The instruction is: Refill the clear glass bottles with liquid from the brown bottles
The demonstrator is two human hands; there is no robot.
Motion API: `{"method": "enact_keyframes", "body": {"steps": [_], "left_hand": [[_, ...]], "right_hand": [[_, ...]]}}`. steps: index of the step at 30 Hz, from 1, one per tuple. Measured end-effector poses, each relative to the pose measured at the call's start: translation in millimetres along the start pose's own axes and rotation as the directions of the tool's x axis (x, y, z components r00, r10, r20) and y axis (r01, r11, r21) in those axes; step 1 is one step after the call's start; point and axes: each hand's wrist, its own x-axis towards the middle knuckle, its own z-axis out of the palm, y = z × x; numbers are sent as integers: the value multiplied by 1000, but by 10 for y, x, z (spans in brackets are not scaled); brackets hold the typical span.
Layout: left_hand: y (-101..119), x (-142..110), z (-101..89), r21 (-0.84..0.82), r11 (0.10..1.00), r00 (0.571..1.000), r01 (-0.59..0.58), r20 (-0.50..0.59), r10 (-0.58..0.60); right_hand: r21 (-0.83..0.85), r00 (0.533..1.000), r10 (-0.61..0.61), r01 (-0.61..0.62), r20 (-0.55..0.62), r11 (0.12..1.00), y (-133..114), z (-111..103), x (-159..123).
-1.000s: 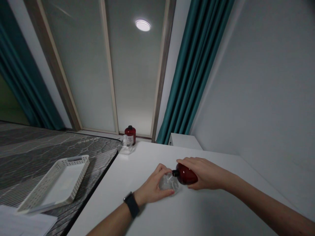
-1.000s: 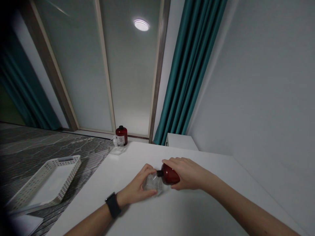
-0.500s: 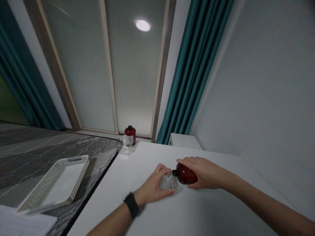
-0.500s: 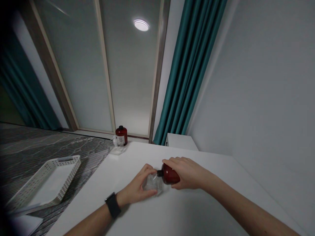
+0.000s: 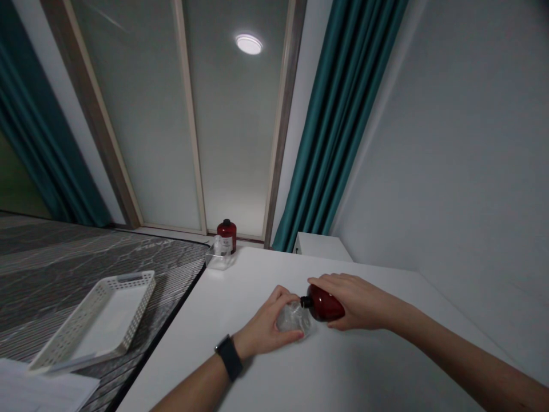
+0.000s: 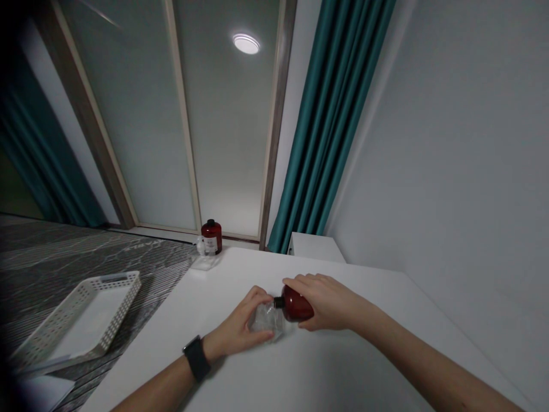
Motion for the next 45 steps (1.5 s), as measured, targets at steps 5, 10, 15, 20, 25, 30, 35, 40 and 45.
{"method": "enact_keyframes", "body": {"steps": [5,10,15,20,25,30,35,40,45], "left_hand": [[-3,-5,5,-2,1000,1000,1,1,-1],[7,-3,5,9,1000,1000,8,-1,-8],[19,0,-2,10,1000,1000,19,4,-19],[17,0,2,7,1000,1000,5,-2,-5],[11,-2,4,13,1000,1000,10,-1,-10],[13,0,-2,20,1000,1000,4,2,-5],[13,1,-1,14,1000,1000,12,6,-12],[-1,-3,8,19,1000,1000,14,0,-14],[21,4,3,19,1000,1000,23,9,-23]], "right_hand": [[6,1000,-8,8,-9,1000,1,-2,6],[-7,1000,5,-5,-8,1000,-11,-7,0],[-12,1000,-1,1,-11,1000,-12,-11,-1],[-13,1000,1,-1,0,1000,-16,-20,7],[-13,1000,-1,1,-8,1000,-15,-17,5],[-14,1000,1,-1,-2,1000,-23,-27,3],[-15,1000,1,-1,3,1000,-34,-38,3],[-25,1000,8,-8,2,1000,-32,-25,4],[-27,1000,-9,9,-12,1000,-11,-8,5]]}}
